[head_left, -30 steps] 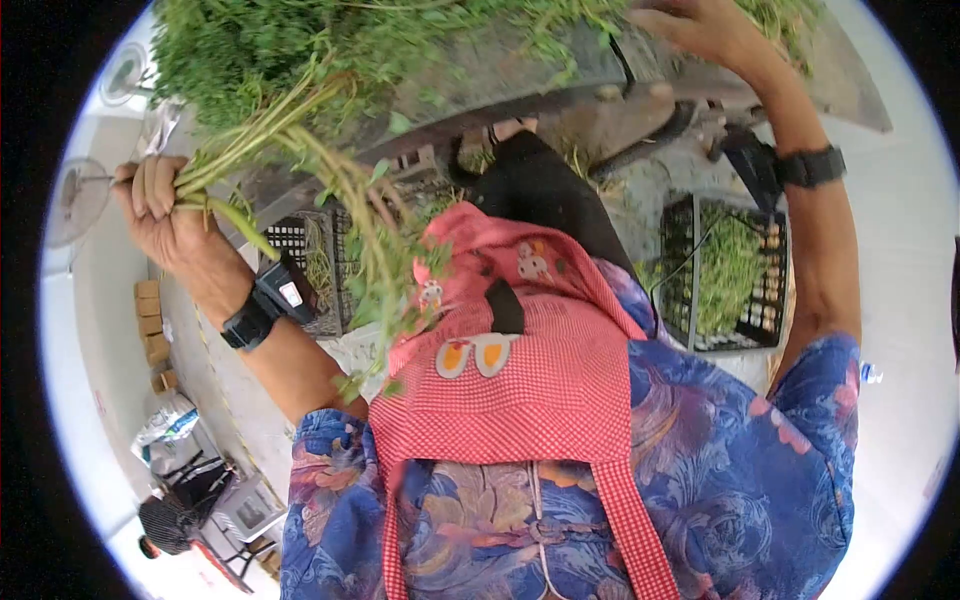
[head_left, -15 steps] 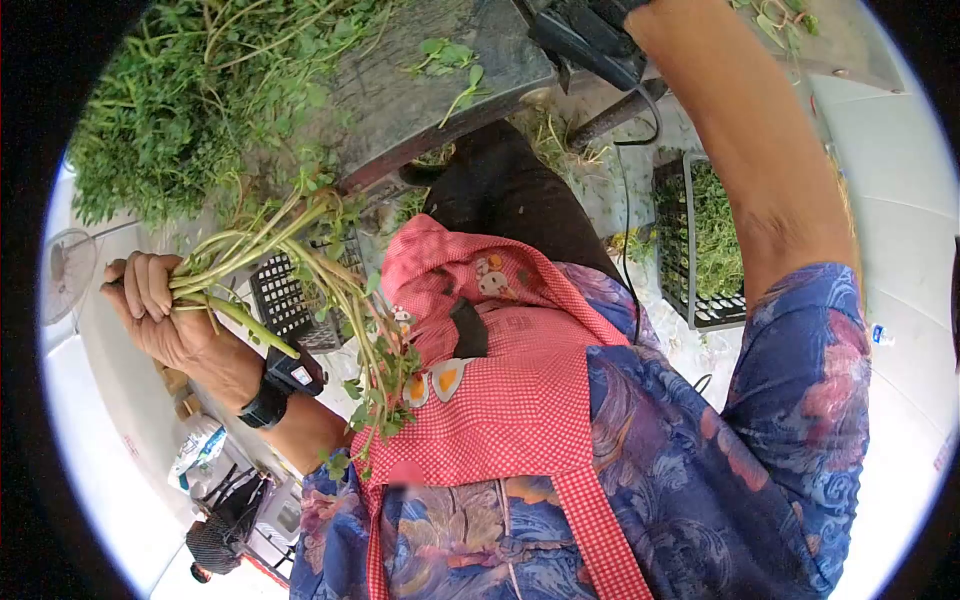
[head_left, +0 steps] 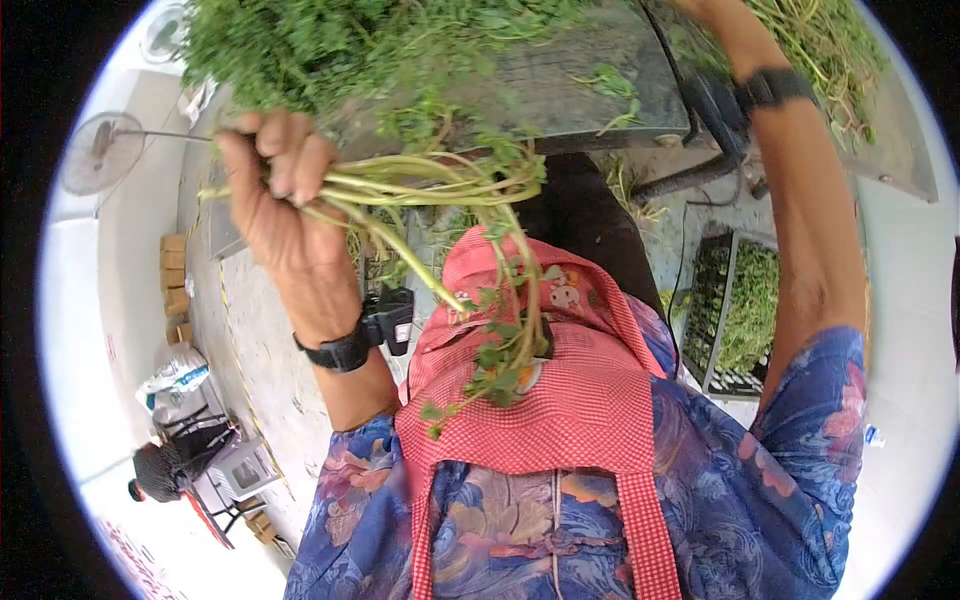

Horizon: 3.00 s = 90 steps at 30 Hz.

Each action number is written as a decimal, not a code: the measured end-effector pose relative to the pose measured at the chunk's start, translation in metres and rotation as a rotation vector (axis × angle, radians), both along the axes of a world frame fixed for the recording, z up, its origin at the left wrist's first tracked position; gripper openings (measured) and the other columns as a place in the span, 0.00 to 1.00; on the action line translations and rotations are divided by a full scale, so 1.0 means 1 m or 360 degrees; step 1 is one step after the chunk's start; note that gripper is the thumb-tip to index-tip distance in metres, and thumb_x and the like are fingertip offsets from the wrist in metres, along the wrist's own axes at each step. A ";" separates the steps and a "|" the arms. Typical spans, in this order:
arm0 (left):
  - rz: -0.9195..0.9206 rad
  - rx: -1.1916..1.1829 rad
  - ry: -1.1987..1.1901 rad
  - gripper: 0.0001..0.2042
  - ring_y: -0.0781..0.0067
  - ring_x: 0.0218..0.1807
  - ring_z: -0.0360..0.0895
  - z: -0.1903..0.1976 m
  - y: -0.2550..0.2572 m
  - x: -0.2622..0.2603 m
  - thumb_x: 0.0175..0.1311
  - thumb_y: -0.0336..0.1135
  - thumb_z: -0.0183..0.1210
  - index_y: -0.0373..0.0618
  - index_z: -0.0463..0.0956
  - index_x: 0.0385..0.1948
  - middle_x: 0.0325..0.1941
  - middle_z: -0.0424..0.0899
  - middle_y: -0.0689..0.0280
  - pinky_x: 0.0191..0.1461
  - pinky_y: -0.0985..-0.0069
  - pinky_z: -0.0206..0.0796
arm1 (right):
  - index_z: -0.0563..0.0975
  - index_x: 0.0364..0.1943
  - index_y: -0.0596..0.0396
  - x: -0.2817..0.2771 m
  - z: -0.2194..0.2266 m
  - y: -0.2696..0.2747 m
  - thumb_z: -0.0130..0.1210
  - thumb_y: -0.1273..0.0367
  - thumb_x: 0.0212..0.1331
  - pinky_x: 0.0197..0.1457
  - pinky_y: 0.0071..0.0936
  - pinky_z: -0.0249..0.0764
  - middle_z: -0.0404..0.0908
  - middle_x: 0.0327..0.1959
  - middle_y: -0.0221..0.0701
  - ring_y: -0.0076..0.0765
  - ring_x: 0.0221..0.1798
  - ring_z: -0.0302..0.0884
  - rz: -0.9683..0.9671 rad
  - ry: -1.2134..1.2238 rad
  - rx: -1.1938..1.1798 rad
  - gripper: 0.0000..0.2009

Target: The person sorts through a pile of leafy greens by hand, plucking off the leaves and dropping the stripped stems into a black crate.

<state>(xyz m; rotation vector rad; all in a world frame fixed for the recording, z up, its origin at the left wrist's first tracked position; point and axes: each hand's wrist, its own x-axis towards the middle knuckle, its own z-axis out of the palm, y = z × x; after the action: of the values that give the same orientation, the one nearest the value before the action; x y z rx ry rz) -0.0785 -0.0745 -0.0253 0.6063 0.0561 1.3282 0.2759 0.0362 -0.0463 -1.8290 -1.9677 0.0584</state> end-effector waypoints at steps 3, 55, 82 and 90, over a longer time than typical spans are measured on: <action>-0.0037 0.0050 -0.0037 0.13 0.82 0.20 0.57 -0.006 -0.007 -0.001 0.65 0.40 0.50 0.37 0.72 0.35 0.25 0.65 0.67 0.18 0.84 0.53 | 0.77 0.33 0.64 -0.004 0.010 -0.050 0.59 0.64 0.44 0.34 0.37 0.71 0.78 0.25 0.45 0.46 0.29 0.75 0.0223 0.0295 0.0102 0.16; -0.1223 0.0556 -0.0267 0.18 0.88 0.12 0.52 -0.054 -0.028 0.011 0.67 0.51 0.41 0.48 0.67 0.25 0.10 0.56 0.79 0.18 0.86 0.47 | 0.72 0.51 0.60 -0.144 -0.047 -0.192 0.54 0.60 0.58 0.44 0.18 0.69 0.80 0.36 0.31 0.21 0.40 0.74 0.1174 0.2217 -0.0932 0.21; -0.1250 0.0627 -0.0234 0.19 0.89 0.12 0.53 -0.050 -0.028 0.021 0.67 0.52 0.42 0.47 0.68 0.25 0.10 0.57 0.81 0.17 0.88 0.48 | 0.75 0.30 0.62 -0.142 -0.060 -0.202 0.54 0.69 0.58 0.28 0.14 0.65 0.74 0.24 0.23 0.15 0.24 0.66 0.0871 0.2179 -0.1158 0.09; -0.1153 0.0444 -0.0207 0.19 0.89 0.13 0.52 -0.059 -0.027 0.024 0.68 0.52 0.40 0.46 0.68 0.27 0.10 0.56 0.81 0.18 0.87 0.50 | 0.75 0.28 0.59 -0.129 -0.065 -0.206 0.52 0.67 0.60 0.23 0.14 0.62 0.72 0.21 0.22 0.15 0.23 0.65 0.0510 0.2347 -0.0930 0.09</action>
<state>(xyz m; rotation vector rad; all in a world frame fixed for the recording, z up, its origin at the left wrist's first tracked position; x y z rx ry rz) -0.0544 -0.1020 -0.0840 0.6861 -0.4264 0.6668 0.1472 -0.1697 -0.1110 -0.9898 -1.0714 1.6583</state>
